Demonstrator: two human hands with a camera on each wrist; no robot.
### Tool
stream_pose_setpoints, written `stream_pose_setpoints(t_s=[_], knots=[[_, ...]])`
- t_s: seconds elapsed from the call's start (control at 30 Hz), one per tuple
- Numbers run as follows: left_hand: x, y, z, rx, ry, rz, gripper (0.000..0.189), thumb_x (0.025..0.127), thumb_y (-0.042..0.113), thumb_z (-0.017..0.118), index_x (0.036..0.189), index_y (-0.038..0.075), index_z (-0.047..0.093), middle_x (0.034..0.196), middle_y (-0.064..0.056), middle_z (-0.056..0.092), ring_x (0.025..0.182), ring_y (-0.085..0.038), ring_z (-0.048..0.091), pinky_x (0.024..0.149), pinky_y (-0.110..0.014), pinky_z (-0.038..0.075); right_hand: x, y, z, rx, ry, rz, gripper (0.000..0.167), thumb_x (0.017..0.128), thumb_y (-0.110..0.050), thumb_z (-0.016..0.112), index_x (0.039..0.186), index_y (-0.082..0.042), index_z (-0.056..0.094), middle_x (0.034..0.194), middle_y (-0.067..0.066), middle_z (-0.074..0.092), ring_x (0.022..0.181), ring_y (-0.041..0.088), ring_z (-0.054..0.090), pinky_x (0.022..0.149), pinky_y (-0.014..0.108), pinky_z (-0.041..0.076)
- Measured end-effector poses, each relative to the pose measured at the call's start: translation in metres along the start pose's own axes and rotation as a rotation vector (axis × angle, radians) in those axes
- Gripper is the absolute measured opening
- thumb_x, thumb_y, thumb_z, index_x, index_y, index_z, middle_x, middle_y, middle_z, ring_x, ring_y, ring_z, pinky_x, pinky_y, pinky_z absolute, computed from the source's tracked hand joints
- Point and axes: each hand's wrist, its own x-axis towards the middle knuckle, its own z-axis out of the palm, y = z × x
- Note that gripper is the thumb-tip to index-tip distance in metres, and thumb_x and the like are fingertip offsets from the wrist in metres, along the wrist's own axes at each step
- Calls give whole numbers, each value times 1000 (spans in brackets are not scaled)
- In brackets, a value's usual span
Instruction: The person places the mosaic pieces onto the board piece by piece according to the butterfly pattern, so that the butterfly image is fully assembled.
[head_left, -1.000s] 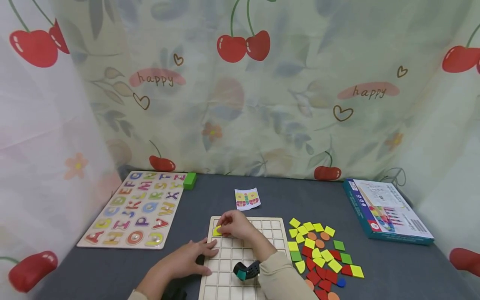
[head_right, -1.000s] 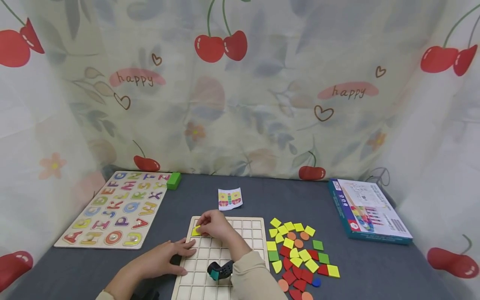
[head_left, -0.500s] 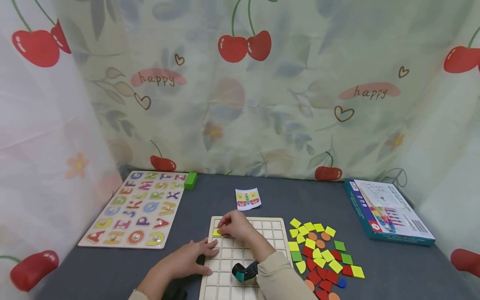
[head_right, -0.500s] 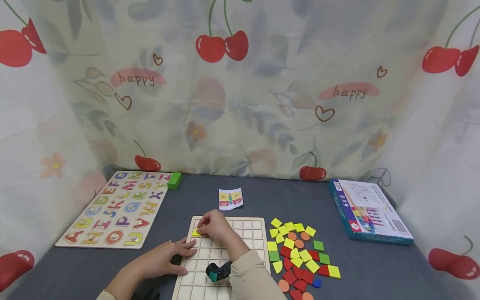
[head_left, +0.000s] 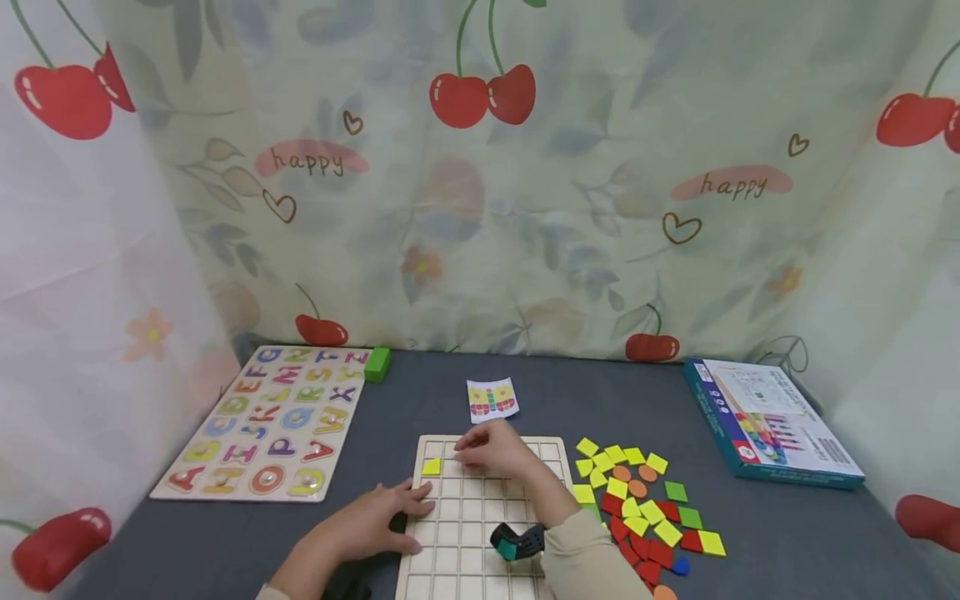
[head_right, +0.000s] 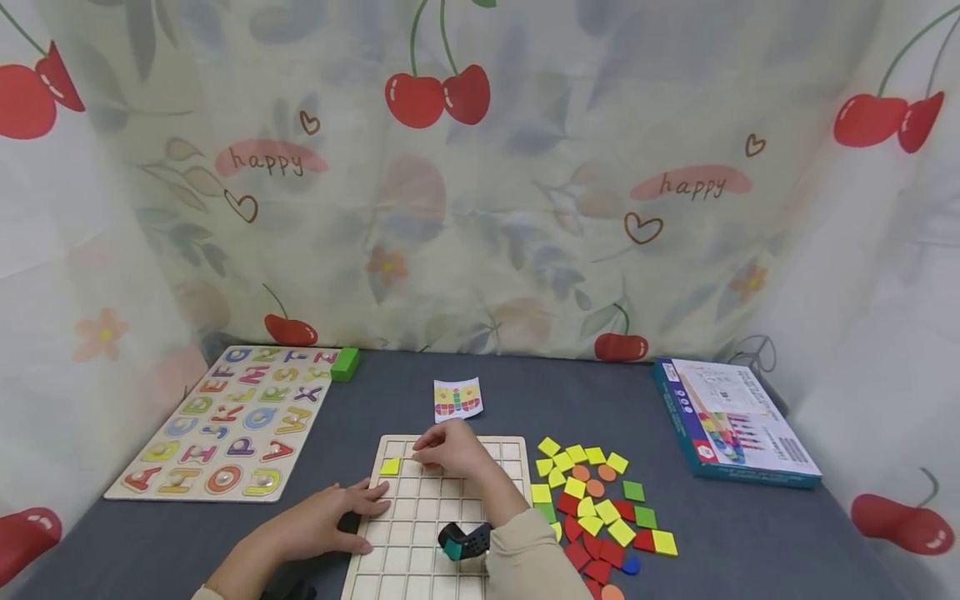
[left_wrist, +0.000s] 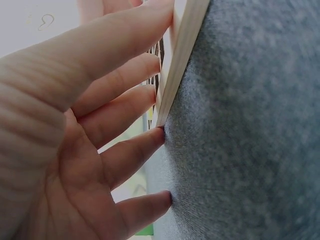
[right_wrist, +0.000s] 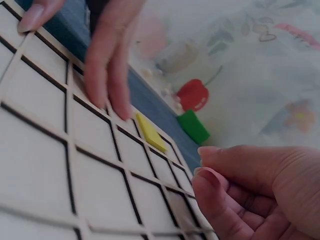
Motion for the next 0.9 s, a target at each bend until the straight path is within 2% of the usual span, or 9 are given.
stream_pose_setpoints(t_s=[0.17,0.47,0.7,0.9], knots=[[-1,-2,0,-8,1,16,60,77,31,73,130,9,56,145,-10,42,139,-39,25,106,-70,13,-12,5,-26,18,30,8,23,83,-9,69,99,7,68,83,9,68,68,9,64,69,30,58],[-2,-4,-1,-26,-5,29,61,77,31,73,131,9,55,146,-10,41,140,-39,24,106,-69,12,-35,7,-67,44,192,92,28,84,-14,68,106,5,67,93,11,68,79,18,66,78,36,57],[-1,-4,0,-40,-13,21,61,78,30,73,131,9,54,146,-10,40,140,-39,23,107,-69,11,-53,23,-101,29,327,154,32,85,-17,68,110,4,66,99,12,68,82,20,66,80,36,57],[-1,-2,-1,-46,-11,26,61,78,30,73,131,8,54,147,-10,40,140,-39,22,107,-69,11,-67,37,-122,10,425,232,34,87,-20,67,112,2,64,107,15,66,85,20,66,81,35,56]])
